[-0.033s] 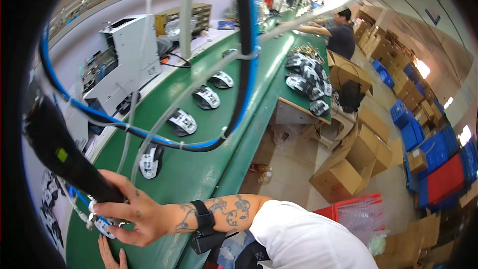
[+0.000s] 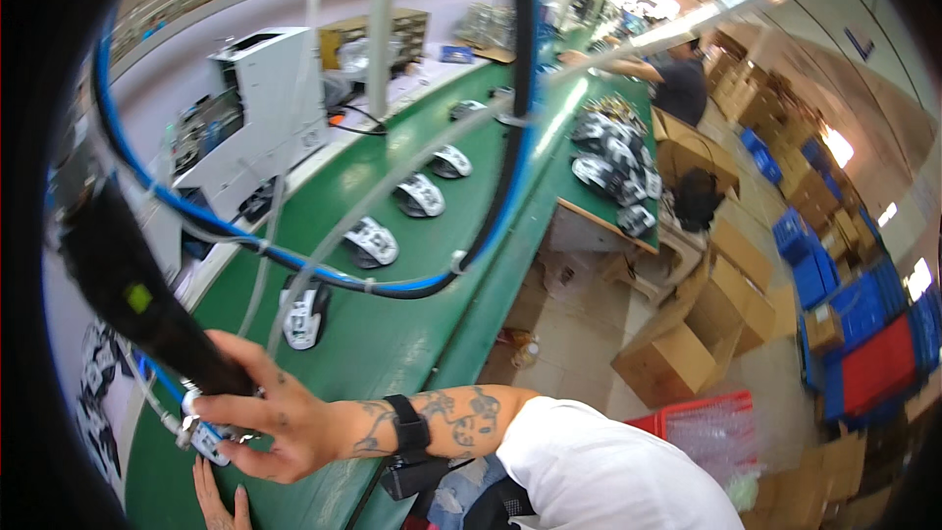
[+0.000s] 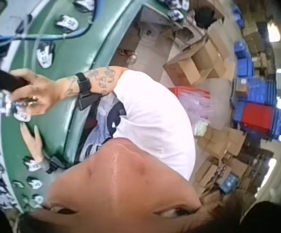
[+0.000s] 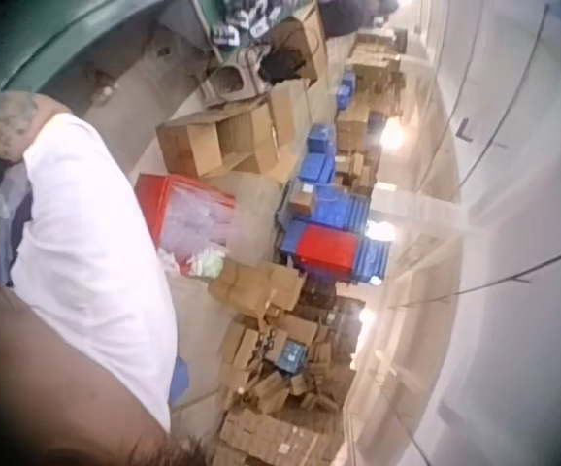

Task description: Using a pneumatic screwdriver to secure components onto computer mice on an assembly line.

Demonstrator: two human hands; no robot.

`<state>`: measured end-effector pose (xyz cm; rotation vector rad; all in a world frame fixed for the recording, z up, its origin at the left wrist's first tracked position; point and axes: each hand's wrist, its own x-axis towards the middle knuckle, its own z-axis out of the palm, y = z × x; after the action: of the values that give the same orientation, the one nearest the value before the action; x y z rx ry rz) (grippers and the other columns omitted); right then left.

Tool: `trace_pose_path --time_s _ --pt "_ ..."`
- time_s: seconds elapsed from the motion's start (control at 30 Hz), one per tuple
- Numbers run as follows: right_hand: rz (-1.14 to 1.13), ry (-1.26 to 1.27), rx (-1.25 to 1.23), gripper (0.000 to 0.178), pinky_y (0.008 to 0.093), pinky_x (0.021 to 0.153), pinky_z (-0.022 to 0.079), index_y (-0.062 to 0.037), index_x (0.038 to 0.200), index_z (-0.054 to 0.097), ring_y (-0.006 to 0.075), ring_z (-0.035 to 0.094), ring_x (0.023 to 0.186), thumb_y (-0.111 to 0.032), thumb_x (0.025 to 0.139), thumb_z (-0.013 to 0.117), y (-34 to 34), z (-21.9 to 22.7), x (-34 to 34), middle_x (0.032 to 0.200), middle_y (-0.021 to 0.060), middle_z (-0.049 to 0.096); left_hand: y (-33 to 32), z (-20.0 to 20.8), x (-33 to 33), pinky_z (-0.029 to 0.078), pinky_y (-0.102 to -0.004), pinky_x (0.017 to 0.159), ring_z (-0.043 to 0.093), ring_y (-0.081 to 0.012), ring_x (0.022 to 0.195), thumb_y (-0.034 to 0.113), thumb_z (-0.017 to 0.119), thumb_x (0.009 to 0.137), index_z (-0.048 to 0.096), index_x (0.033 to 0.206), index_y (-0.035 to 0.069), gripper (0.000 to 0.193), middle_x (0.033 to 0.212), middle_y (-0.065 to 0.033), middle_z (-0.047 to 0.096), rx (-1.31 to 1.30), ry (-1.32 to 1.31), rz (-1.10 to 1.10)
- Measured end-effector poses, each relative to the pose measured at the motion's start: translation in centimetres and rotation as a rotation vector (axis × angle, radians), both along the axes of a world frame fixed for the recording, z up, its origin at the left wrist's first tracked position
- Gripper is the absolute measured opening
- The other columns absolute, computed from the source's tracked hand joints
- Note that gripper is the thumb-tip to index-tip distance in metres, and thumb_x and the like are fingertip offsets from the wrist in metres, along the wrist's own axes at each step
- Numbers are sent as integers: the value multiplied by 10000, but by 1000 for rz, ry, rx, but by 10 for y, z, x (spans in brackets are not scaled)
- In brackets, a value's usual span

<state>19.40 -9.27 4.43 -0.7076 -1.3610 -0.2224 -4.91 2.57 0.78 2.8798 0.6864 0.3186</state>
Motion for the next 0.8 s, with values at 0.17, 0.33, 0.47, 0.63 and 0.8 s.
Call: trace_pose_path --time_s 0.17,0.33,0.47,0.63,0.8 --pt "133 182 -5 533 443 926 426 -71 1247 501 386 475 1132 -84 743 675 16 -23 -19 1324 247 379 18 -28 -31 323 -441 1067 396 -401 1273 237 678 793 441 1310 -33 630 1335 -260 446 -118 -129 120" --pt "-245 -5 -107 646 381 880 477 -165 1417 245 271 513 1041 -124 853 559 -4 0 12 1381 225 343 26 -36 -1 343 -430 1059 404 -384 1264 371 594 870 450 1298 -28 602 1358 -231 429 -71 -183 18" --pt "-184 -2 -143 667 396 905 462 -156 1442 195 311 484 1101 -112 870 536 0 -20 2 1449 292 217 11 -64 -28 284 -424 1101 328 -371 1328 437 533 896 430 1325 -10 628 1419 -215 365 -87 -123 153" --pt "-203 -16 -151 656 402 911 461 -155 1440 203 317 460 1134 -90 872 523 3 -20 6 1449 293 213 7 -62 -26 272 -423 1109 301 -365 1347 453 519 901 426 1333 -1 633 1440 -211 337 -114 -108 154" --pt "-167 -29 -123 664 409 932 455 -161 1436 222 330 451 1162 -47 860 533 1 -17 23 1459 281 204 12 -58 -10 290 -428 1098 332 -371 1327 429 528 905 445 1317 -4 604 1413 -220 377 -70 -149 104"
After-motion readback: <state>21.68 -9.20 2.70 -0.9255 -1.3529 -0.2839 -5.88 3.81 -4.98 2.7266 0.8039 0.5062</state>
